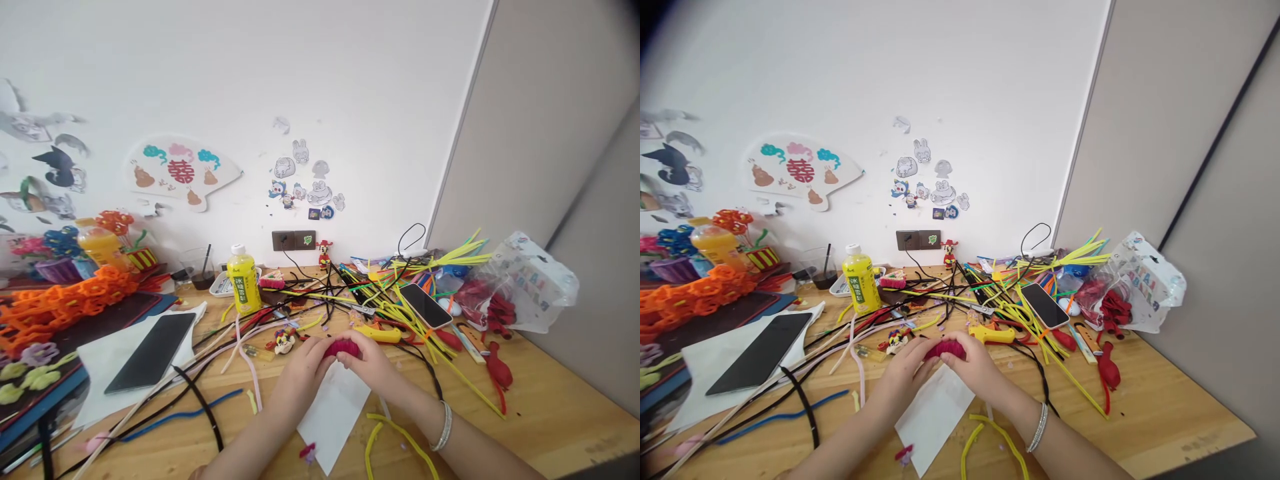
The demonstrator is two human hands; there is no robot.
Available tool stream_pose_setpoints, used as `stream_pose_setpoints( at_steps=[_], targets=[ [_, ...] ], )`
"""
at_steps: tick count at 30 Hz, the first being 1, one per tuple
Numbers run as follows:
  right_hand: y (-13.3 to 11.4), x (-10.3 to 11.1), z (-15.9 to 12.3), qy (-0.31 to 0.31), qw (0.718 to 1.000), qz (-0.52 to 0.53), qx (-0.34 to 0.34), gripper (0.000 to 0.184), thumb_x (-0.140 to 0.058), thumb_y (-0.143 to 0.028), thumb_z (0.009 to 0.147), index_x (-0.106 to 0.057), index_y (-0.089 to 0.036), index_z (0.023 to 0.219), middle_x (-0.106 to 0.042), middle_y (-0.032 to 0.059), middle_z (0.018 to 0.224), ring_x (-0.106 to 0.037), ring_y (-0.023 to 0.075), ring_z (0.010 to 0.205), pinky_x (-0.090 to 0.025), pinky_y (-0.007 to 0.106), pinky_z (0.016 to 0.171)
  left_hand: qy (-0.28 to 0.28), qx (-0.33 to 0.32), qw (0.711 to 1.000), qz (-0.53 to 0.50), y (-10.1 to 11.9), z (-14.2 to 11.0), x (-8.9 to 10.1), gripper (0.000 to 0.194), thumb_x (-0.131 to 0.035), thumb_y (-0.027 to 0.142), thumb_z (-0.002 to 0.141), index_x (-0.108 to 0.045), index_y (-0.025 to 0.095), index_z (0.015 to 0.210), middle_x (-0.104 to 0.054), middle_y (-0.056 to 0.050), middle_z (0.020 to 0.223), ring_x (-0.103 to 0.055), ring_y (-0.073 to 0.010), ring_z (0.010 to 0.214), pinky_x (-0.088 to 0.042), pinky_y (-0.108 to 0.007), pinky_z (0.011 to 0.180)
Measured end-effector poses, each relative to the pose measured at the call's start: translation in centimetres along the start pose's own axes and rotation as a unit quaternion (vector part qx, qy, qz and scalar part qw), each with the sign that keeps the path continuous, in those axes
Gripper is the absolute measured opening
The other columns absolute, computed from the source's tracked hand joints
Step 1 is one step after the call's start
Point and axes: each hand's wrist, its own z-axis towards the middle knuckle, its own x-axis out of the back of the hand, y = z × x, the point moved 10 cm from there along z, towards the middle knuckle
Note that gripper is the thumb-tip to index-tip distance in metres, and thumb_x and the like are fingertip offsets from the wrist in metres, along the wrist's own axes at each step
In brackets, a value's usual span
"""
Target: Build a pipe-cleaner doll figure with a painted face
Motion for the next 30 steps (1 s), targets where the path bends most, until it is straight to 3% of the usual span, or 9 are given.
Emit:
stream_pose_setpoints(
  at_steps=[8,10,12,14,16,18,21,25,30],
  targets=[
    [1.3,-1.2,0.1,-0.048,0.983,0.156,-0.08,0.027,-0.061,-0.034,0.071,-0.059,-0.016,0.09,-0.058,0.0015,0.074,-0.051,0.0116,0.061,-0.042,0.026,0.057,-0.026,-0.014,0.999,0.018,0.0,-0.4,-1.0,0.028,-0.047,0.026,0.08,-0.06,0.028,0.104,-0.06,-0.009,0.094,-0.054,-0.0243,0.087,-0.039,-0.036,0.079],
    [1.8,-1.0,0.3,-0.042,0.981,0.17,-0.086,0.029,-0.061,-0.036,0.071,-0.059,-0.015,0.091,-0.056,0.0003,0.069,-0.05,0.0105,0.057,-0.041,0.025,0.055,-0.04,-0.021,0.999,0.023,0.1,0.1,-0.5,0.031,-0.051,0.027,0.077,-0.058,0.028,0.108,-0.059,-0.01,0.104,-0.051,-0.0263,0.097,-0.036,-0.038,0.086],
    [2.1,-0.6,0.4,-0.032,0.979,0.178,-0.09,0.03,-0.06,-0.037,0.072,-0.059,-0.015,0.091,-0.055,-0.0008,0.066,-0.049,0.0095,0.053,-0.04,0.024,0.054,-0.04,-0.031,0.995,0.081,-0.2,0.8,1.0,0.048,-0.059,0.027,0.07,-0.05,0.028,0.117,-0.054,-0.01,0.115,-0.045,-0.0285,0.108,-0.03,-0.042,0.094],
    [2.2,-0.3,0.5,-0.03,0.978,0.185,-0.095,0.028,-0.06,-0.036,0.072,-0.059,-0.014,0.09,-0.055,-0.0008,0.065,-0.049,0.0093,0.053,-0.039,0.024,0.054,-0.029,0.002,0.983,0.182,-2.2,1.5,3.1,0.061,-0.059,0.024,0.069,-0.038,0.026,0.126,-0.053,-0.011,0.116,-0.045,-0.0286,0.107,-0.032,-0.042,0.092],
    [2.2,-0.3,0.5,-0.032,0.975,0.195,-0.105,0.028,-0.06,-0.036,0.072,-0.059,-0.014,0.09,-0.055,-0.0005,0.065,-0.049,0.0093,0.053,-0.039,0.024,0.053,-0.046,0.035,0.964,0.259,-4.8,1.7,4.7,0.059,-0.06,0.015,0.065,-0.046,0.026,0.121,-0.052,-0.011,0.118,-0.041,-0.0303,0.11,-0.029,-0.044,0.093],
    [2.2,-0.4,0.3,-0.033,0.971,0.203,-0.118,0.029,-0.061,-0.036,0.071,-0.059,-0.014,0.09,-0.055,-0.0005,0.065,-0.048,0.0091,0.053,-0.038,0.023,0.052,-0.082,0.06,0.957,0.272,-7.4,1.5,5.2,0.059,-0.057,0.009,0.061,-0.05,0.027,0.117,-0.052,-0.01,0.119,-0.043,-0.0305,0.109,-0.029,-0.045,0.093],
    [2.5,-1.0,0.1,-0.042,0.966,0.215,-0.138,0.029,-0.061,-0.036,0.07,-0.06,-0.014,0.089,-0.055,-0.0006,0.065,-0.046,0.0083,0.051,-0.035,0.022,0.05,-0.097,0.065,0.958,0.262,-9.0,1.2,5.2,0.052,-0.053,0.007,0.062,-0.056,0.028,0.11,-0.056,-0.008,0.113,-0.049,-0.0267,0.103,-0.034,-0.04,0.089],
    [2.9,-1.7,-0.2,-0.055,0.961,0.224,-0.155,0.022,-0.059,-0.034,0.071,-0.06,-0.014,0.08,-0.058,0.0006,0.065,-0.045,0.008,0.049,-0.031,0.021,0.046,-0.069,0.062,0.966,0.242,-7.6,1.6,4.6,0.044,-0.06,0.017,0.061,-0.058,0.021,0.105,-0.057,-0.009,0.095,-0.055,-0.0244,0.087,-0.041,-0.036,0.079],
    [2.8,-1.6,0.0,-0.04,0.965,0.212,-0.151,0.024,-0.057,-0.038,0.071,-0.058,-0.015,0.079,-0.06,0.0002,0.063,-0.043,0.0076,0.044,-0.029,0.021,0.044,0.0,0.03,0.982,0.188,-4.3,1.9,3.9,0.044,-0.057,0.024,0.069,-0.049,0.022,0.111,-0.046,-0.008,0.106,-0.053,-0.0197,0.085,-0.044,-0.032,0.077]
  ],
)
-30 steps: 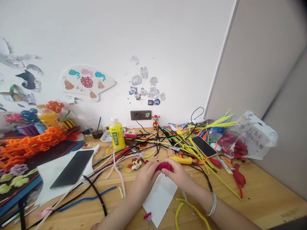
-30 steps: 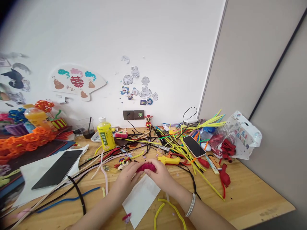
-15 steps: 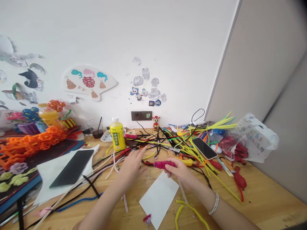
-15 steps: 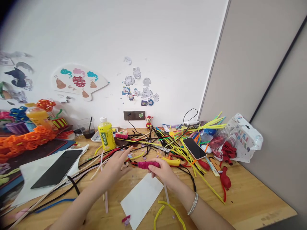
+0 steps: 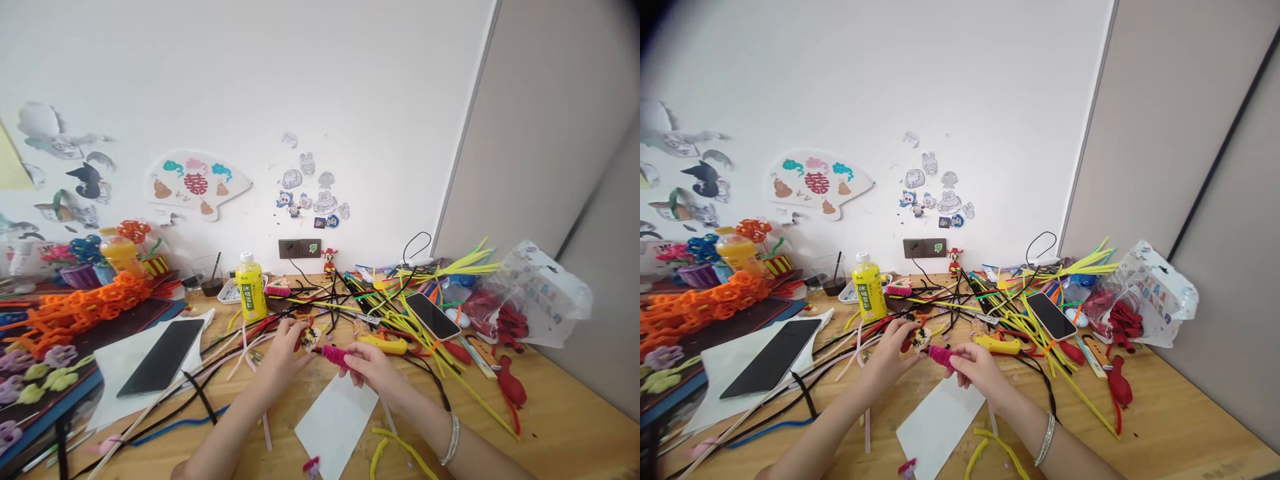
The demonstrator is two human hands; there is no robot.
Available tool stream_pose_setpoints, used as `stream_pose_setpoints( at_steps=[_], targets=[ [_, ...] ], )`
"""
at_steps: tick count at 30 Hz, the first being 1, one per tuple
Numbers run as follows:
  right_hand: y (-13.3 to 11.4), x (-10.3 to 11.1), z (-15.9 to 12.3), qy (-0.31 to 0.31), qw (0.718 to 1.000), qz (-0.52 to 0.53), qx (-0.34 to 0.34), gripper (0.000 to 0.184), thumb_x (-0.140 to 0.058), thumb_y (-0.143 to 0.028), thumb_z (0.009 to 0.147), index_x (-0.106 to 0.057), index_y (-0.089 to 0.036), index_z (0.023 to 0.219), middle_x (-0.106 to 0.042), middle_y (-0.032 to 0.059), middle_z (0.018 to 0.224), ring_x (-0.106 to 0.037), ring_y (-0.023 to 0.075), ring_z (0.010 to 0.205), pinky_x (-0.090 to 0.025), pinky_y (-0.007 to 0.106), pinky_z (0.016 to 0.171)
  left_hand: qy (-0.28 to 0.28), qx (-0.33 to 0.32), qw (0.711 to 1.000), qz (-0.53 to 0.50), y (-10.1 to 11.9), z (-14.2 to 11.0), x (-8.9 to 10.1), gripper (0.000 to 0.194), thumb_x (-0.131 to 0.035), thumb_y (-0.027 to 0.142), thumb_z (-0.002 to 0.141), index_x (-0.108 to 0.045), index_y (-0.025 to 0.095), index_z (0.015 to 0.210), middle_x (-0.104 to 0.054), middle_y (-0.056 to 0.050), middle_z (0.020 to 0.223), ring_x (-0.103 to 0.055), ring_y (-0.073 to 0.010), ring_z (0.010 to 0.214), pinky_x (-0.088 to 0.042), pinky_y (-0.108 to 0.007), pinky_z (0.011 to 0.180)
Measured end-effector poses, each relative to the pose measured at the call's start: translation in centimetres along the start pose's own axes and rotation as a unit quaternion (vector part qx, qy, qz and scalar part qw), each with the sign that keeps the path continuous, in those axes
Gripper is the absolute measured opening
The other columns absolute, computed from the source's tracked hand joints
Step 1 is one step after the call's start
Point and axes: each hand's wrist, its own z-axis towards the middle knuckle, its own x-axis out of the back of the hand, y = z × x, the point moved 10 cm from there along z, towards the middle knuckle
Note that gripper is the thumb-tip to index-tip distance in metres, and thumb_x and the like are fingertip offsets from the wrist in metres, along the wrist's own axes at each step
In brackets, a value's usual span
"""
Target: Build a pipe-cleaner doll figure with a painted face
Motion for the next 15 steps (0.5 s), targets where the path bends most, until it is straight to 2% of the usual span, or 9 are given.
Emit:
stream_pose_setpoints(
  at_steps=[5,10,15],
  targets=[
    [-0.3,0.1,0.1,0.009,1.0,-0.006,0.027,0.032,-0.058,-0.041,0.07,-0.056,-0.014,0.087,-0.061,0.0011,0.065,-0.043,0.0071,0.044,-0.03,0.021,0.045,0.058,-0.035,0.993,-0.094,2.1,-0.5,1.1,0.042,-0.061,0.025,0.069,-0.05,0.028,0.109,-0.043,-0.006,0.107,-0.05,-0.0219,0.092,-0.043,-0.035,0.081],
    [-0.4,0.2,0.1,0.016,0.999,-0.01,0.038,0.033,-0.058,-0.042,0.07,-0.054,-0.015,0.088,-0.062,0.0014,0.066,-0.043,0.0077,0.044,-0.032,0.022,0.045,0.069,-0.044,0.995,-0.053,3.2,-0.5,2.1,0.04,-0.06,0.022,0.071,-0.048,0.028,0.11,-0.041,-0.007,0.108,-0.049,-0.0214,0.096,-0.042,-0.035,0.083],
    [-0.5,-0.1,0.0,0.003,0.999,-0.001,0.044,0.032,-0.057,-0.042,0.071,-0.052,-0.015,0.088,-0.063,0.0026,0.068,-0.044,0.0077,0.045,-0.033,0.022,0.047,0.071,-0.071,0.995,-0.008,4.1,-0.7,2.2,0.044,-0.058,0.02,0.073,-0.044,0.028,0.114,-0.039,-0.008,0.11,-0.047,-0.0213,0.102,-0.041,-0.034,0.086]
  ],
)
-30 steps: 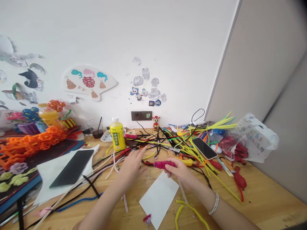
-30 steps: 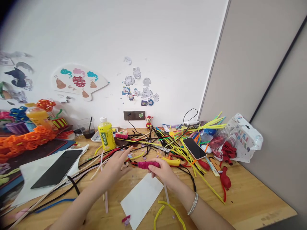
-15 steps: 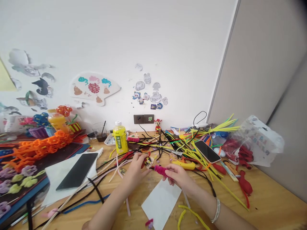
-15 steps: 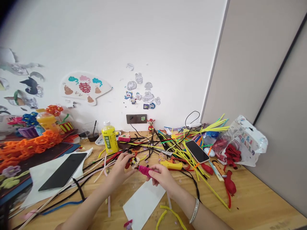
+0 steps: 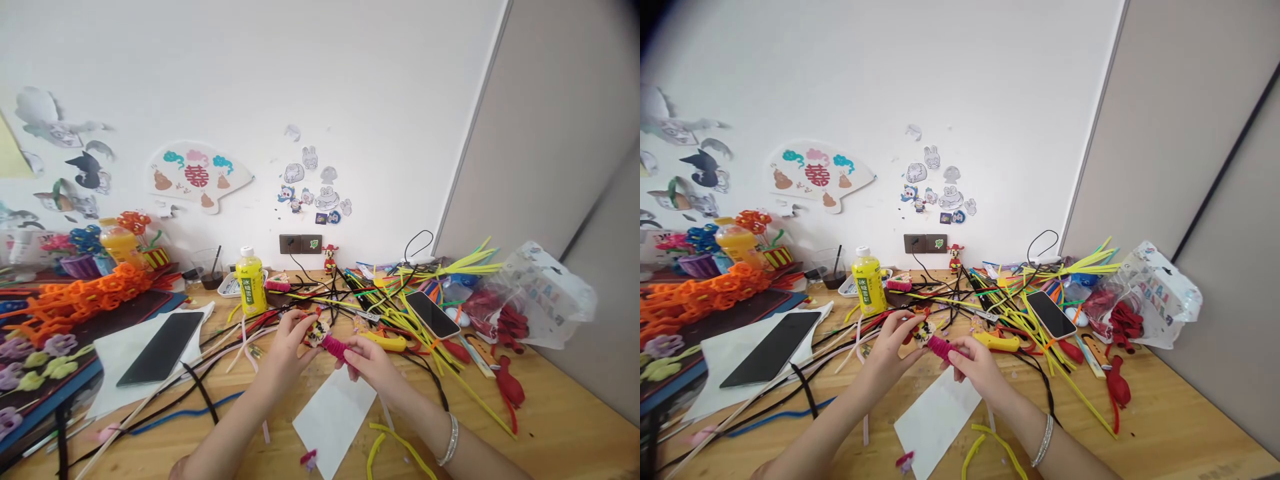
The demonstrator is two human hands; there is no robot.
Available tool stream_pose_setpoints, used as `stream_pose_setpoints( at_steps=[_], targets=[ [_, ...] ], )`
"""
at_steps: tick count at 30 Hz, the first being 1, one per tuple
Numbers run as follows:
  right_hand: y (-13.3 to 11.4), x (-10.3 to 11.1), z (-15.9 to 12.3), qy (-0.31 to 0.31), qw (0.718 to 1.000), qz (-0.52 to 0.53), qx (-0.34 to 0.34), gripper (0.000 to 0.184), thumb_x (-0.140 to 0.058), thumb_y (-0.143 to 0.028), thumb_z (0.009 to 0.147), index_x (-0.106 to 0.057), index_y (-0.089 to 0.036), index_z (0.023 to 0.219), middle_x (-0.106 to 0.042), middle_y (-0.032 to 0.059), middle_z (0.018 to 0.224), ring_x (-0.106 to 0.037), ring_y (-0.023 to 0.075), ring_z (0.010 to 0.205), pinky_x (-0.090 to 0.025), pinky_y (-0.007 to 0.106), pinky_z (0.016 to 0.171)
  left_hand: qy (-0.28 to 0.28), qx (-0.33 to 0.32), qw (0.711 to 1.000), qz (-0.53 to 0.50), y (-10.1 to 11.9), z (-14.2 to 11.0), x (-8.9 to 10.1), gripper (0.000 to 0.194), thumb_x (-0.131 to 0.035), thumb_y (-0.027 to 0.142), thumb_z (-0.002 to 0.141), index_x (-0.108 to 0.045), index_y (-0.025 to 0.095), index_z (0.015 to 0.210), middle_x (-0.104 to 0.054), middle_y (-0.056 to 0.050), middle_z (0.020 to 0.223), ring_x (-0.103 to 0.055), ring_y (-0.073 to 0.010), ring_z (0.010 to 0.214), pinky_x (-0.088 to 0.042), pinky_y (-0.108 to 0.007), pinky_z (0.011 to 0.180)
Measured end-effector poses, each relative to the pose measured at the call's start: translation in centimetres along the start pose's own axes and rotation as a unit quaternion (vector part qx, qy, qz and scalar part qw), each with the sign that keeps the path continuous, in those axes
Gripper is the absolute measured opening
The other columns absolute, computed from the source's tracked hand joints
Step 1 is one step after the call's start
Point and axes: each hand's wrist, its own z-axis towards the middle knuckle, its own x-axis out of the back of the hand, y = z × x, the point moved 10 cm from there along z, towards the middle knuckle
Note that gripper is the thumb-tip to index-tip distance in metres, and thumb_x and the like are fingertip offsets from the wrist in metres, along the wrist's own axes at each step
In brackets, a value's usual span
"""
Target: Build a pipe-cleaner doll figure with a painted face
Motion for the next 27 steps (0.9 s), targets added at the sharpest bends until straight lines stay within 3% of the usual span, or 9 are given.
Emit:
stream_pose_setpoints(
  at_steps=[7,27],
  targets=[
    [0.3,-0.1,0.2,-0.001,1.0,0.008,-0.001,0.035,-0.057,-0.044,0.071,-0.053,-0.014,0.088,-0.063,0.0031,0.067,-0.045,0.008,0.045,-0.034,0.023,0.046,0.048,-0.035,0.998,0.029,0.7,-0.3,0.5,0.044,-0.055,0.02,0.076,-0.042,0.026,0.117,-0.04,-0.008,0.111,-0.048,-0.0214,0.101,-0.044,-0.037,0.084],
    [-0.4,-0.2,-0.1,-0.004,0.999,0.052,0.011,0.033,-0.06,-0.042,0.071,-0.054,-0.015,0.089,-0.063,0.0037,0.07,-0.047,0.0092,0.05,-0.035,0.023,0.05,0.077,-0.053,0.995,0.033,1.5,-0.3,1.1,0.058,-0.054,0.017,0.077,-0.03,0.029,0.129,-0.039,-0.009,0.116,-0.048,-0.0209,0.101,-0.044,-0.036,0.085]
  ],
)
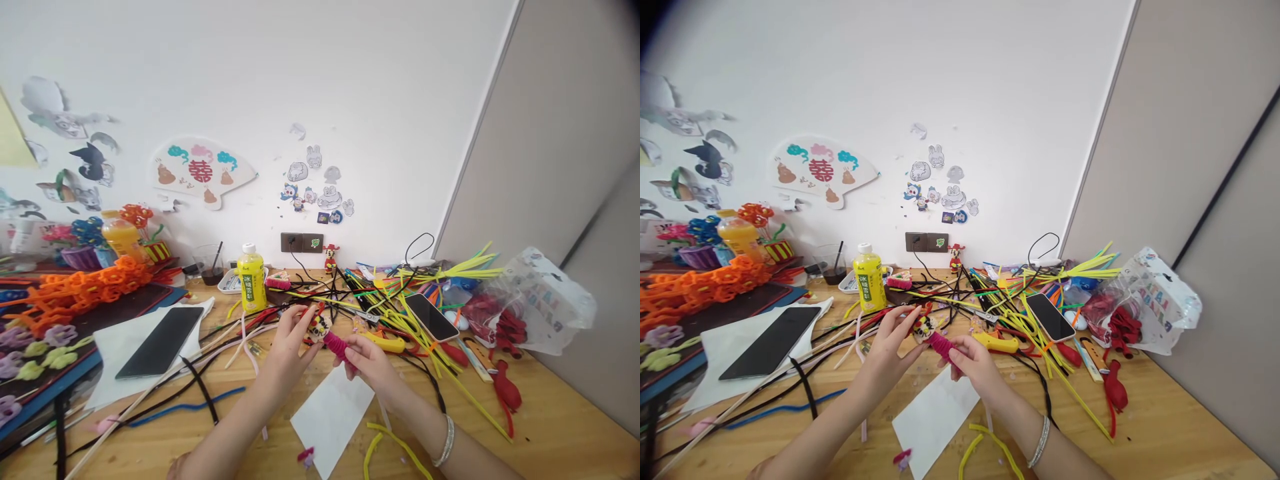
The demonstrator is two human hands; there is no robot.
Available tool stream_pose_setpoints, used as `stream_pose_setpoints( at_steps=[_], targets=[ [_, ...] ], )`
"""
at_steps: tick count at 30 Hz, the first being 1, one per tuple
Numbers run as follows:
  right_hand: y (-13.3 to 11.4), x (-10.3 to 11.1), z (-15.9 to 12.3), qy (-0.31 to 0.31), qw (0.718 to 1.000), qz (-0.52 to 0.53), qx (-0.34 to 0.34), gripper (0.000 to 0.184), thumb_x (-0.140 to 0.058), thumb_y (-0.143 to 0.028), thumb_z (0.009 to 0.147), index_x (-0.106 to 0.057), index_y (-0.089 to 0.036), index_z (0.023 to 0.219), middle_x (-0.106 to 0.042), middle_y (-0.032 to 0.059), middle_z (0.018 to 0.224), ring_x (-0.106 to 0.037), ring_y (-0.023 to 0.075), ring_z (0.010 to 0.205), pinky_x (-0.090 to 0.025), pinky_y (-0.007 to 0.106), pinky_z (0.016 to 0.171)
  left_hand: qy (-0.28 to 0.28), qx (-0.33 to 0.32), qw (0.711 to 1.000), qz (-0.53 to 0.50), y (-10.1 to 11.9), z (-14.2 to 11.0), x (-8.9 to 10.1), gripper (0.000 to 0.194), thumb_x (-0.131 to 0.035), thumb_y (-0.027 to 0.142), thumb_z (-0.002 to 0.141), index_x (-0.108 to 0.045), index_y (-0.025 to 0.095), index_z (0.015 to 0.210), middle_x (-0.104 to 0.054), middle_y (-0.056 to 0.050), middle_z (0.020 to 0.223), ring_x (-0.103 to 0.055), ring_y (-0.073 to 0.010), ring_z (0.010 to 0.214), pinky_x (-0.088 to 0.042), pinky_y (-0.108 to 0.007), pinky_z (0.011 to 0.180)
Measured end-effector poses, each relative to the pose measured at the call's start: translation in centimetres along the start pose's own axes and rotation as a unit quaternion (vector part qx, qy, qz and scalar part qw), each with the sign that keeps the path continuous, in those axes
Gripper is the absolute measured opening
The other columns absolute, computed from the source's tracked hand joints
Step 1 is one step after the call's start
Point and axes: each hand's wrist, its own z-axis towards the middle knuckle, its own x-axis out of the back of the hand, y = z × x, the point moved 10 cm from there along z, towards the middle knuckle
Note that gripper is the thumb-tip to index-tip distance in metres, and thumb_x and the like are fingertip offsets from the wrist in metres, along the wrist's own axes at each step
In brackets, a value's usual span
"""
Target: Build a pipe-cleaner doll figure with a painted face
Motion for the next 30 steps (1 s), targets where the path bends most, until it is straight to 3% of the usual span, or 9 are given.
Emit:
stream_pose_setpoints(
  at_steps=[13,18,26,30],
  targets=[
    [-0.5,-0.2,-0.2,-0.002,1.0,-0.007,0.007,0.033,-0.06,-0.043,0.071,-0.056,-0.016,0.088,-0.063,0.0032,0.07,-0.047,0.0094,0.05,-0.034,0.022,0.049,-0.017,0.023,0.999,-0.023,0.6,-0.1,-0.1,0.057,-0.054,0.021,0.077,-0.03,0.029,0.128,-0.037,-0.009,0.119,-0.043,-0.0227,0.109,-0.041,-0.039,0.089],
    [-0.2,0.4,-0.1,0.02,1.0,-0.01,-0.001,0.031,-0.062,-0.042,0.07,-0.056,-0.016,0.086,-0.063,0.0026,0.069,-0.046,0.0092,0.05,-0.034,0.022,0.05,-0.007,0.034,0.998,-0.061,0.2,0.2,0.3,0.036,-0.039,0.014,0.083,-0.046,0.023,0.118,-0.045,-0.01,0.11,-0.047,-0.0192,0.103,-0.043,-0.038,0.087],
    [0.3,0.5,-0.2,0.013,1.0,-0.003,-0.016,0.033,-0.062,-0.042,0.07,-0.057,-0.014,0.087,-0.064,0.0043,0.072,-0.049,0.0095,0.052,-0.036,0.023,0.052,0.013,0.047,0.995,-0.088,-0.6,0.4,0.6,0.033,-0.045,0.013,0.08,-0.055,0.024,0.109,-0.053,-0.006,0.094,-0.052,-0.0179,0.09,-0.047,-0.036,0.077],
    [0.6,-0.3,-0.6,-0.011,0.999,-0.03,-0.031,0.039,-0.062,-0.044,0.069,-0.058,-0.015,0.094,-0.066,0.0066,0.079,-0.057,0.0136,0.063,-0.041,0.026,0.058,-0.014,0.04,0.994,-0.1,-0.6,0.7,0.5,0.032,-0.046,0.011,0.079,-0.057,0.023,0.106,-0.053,-0.005,0.093,-0.052,-0.0167,0.088,-0.047,-0.033,0.077]
  ],
)
